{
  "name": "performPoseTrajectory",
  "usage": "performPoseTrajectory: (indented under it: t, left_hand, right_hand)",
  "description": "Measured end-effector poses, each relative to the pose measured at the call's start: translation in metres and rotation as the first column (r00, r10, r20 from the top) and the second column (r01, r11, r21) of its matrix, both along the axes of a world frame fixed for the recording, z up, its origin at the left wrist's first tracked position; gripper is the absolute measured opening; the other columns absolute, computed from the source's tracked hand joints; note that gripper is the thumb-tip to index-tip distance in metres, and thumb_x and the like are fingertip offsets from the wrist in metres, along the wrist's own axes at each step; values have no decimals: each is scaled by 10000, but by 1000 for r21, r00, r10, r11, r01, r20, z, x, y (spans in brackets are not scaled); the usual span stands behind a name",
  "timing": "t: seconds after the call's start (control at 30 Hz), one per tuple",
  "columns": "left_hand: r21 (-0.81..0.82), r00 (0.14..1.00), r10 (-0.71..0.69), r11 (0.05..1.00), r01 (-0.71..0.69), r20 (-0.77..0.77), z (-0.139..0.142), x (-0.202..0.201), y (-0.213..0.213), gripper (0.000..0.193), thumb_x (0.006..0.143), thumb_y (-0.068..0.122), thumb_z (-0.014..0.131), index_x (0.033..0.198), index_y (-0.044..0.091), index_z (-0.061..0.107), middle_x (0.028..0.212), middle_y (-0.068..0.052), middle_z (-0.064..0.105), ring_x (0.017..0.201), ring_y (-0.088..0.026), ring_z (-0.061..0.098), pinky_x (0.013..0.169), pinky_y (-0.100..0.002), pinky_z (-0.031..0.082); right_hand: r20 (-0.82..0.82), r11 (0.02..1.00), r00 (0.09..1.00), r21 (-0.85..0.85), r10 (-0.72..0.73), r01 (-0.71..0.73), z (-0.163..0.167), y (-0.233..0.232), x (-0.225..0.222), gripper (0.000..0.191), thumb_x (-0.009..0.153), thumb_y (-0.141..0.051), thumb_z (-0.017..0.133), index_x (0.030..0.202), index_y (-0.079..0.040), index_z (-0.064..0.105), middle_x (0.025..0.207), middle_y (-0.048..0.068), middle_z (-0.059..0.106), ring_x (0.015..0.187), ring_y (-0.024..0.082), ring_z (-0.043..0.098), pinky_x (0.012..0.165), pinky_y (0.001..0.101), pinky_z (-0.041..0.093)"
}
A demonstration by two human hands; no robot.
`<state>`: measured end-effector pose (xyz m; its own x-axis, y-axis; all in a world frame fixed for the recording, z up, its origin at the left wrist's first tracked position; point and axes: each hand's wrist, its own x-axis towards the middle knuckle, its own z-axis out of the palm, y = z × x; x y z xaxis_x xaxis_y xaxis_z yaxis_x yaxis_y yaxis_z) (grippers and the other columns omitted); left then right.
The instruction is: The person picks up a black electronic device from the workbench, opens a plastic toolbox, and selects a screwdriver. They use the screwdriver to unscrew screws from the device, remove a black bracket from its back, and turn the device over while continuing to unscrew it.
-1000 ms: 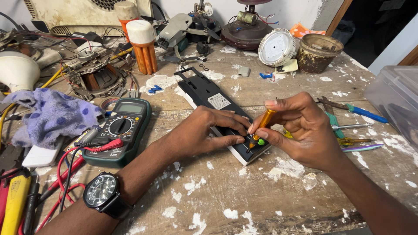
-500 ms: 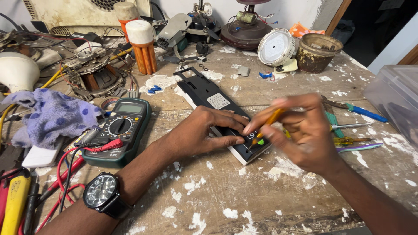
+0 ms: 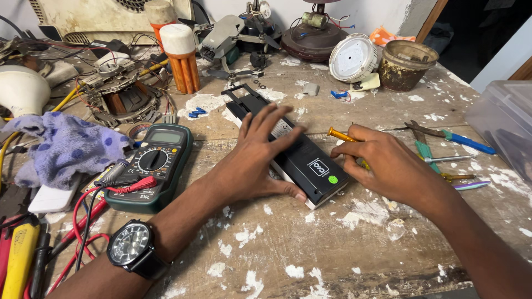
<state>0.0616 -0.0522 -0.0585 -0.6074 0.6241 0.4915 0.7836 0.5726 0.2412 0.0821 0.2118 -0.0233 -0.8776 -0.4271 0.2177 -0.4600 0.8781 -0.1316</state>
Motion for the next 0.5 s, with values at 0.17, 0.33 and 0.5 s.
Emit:
performPoseTrajectory:
  t: [0.17,0.33,0.5]
  left_hand:
    - [138,989,-29,990,8,146,-12,-13,-5,1211,436,609,929,1495,196,512,1647,-271,153,1529,-500,89,1211,-669,187]
    - [125,935,-109,990,70,336,-17,-26,-13,1138,512,594,900,1535,247,543,1720,-240,99,1580,-500,0,1160,-687,166]
    - [310,909,-145,951,19,390,-17,-25,-11,1077,599,726,807,1523,234,555,1712,-249,141,1566,-504,215,1159,-591,377]
  right_hand:
    - [93,991,988,-53,125,-120,1,2,0,292,832,-125,674,1091,-35,776,892,79,693,716,199,725,690,383,596]
    - [184,973,961,-142,206,-182,-2,-3,5,284,807,-186,708,1030,-32,795,874,58,746,750,181,708,662,337,620]
    - [281,939,898,-173,337,-298,-8,-18,15,342,807,-316,781,1053,-79,782,939,63,693,746,185,695,622,347,593]
